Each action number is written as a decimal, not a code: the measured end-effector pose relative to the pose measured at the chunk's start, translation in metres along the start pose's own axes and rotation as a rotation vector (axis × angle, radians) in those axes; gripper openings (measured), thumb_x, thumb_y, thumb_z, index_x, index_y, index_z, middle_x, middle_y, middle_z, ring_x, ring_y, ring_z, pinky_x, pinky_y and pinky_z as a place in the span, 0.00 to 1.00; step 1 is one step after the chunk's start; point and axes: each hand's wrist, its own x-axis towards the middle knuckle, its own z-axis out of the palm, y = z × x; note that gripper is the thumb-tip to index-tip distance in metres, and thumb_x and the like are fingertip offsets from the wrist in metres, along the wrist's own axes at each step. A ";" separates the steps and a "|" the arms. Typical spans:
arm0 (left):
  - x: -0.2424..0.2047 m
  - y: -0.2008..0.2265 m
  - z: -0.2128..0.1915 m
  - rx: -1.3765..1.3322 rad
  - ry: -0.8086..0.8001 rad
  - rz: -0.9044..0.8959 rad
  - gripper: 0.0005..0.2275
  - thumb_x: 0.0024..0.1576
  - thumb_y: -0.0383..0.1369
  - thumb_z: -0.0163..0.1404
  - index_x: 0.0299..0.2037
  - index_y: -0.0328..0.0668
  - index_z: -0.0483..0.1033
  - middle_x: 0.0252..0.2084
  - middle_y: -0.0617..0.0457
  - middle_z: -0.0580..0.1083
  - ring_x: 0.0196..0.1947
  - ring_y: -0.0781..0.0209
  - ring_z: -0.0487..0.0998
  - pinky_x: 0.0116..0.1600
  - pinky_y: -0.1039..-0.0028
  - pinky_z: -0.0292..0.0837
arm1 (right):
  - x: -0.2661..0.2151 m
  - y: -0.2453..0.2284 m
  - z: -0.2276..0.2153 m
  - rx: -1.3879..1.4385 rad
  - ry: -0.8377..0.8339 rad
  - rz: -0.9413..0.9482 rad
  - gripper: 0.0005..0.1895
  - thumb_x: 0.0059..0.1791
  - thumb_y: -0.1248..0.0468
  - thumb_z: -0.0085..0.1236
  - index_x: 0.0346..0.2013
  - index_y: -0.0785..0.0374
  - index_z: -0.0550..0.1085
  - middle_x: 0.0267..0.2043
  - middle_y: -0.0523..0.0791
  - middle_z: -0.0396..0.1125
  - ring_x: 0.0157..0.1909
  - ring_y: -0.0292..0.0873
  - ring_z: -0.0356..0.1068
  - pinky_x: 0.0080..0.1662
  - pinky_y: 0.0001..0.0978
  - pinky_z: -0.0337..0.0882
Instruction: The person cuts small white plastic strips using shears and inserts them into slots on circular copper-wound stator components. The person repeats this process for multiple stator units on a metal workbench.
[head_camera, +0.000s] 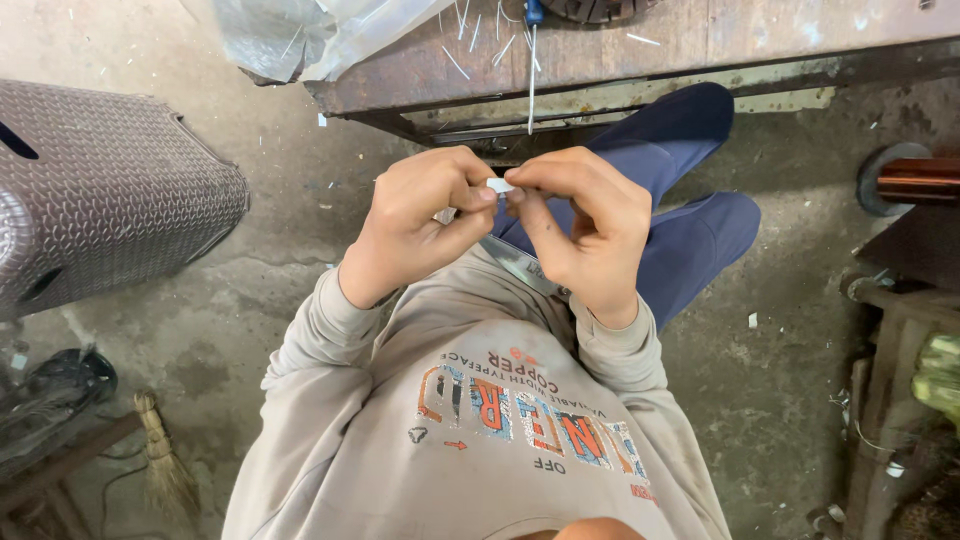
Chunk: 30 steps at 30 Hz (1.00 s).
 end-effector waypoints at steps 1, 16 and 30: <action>0.000 0.000 0.000 -0.011 0.000 -0.009 0.10 0.55 0.18 0.59 0.36 0.36 0.68 0.38 0.46 0.76 0.37 0.53 0.79 0.40 0.70 0.74 | 0.000 0.001 0.001 -0.042 0.004 -0.041 0.13 0.50 0.84 0.60 0.46 0.71 0.76 0.41 0.51 0.72 0.39 0.42 0.75 0.42 0.26 0.75; 0.005 -0.011 -0.006 -0.682 0.063 -0.634 0.08 0.60 0.18 0.48 0.38 0.37 0.62 0.33 0.50 0.74 0.28 0.72 0.73 0.30 0.83 0.67 | 0.010 0.002 0.014 0.051 -0.011 0.118 0.12 0.52 0.81 0.62 0.48 0.70 0.75 0.43 0.50 0.72 0.38 0.41 0.75 0.42 0.26 0.76; 0.022 -0.018 -0.054 -0.429 -0.047 -0.569 0.10 0.66 0.24 0.54 0.55 0.32 0.70 0.40 0.51 0.76 0.35 0.73 0.76 0.38 0.81 0.75 | 0.075 0.021 0.002 -0.242 -0.318 -0.238 0.11 0.50 0.76 0.66 0.45 0.69 0.75 0.46 0.49 0.72 0.45 0.46 0.77 0.47 0.32 0.76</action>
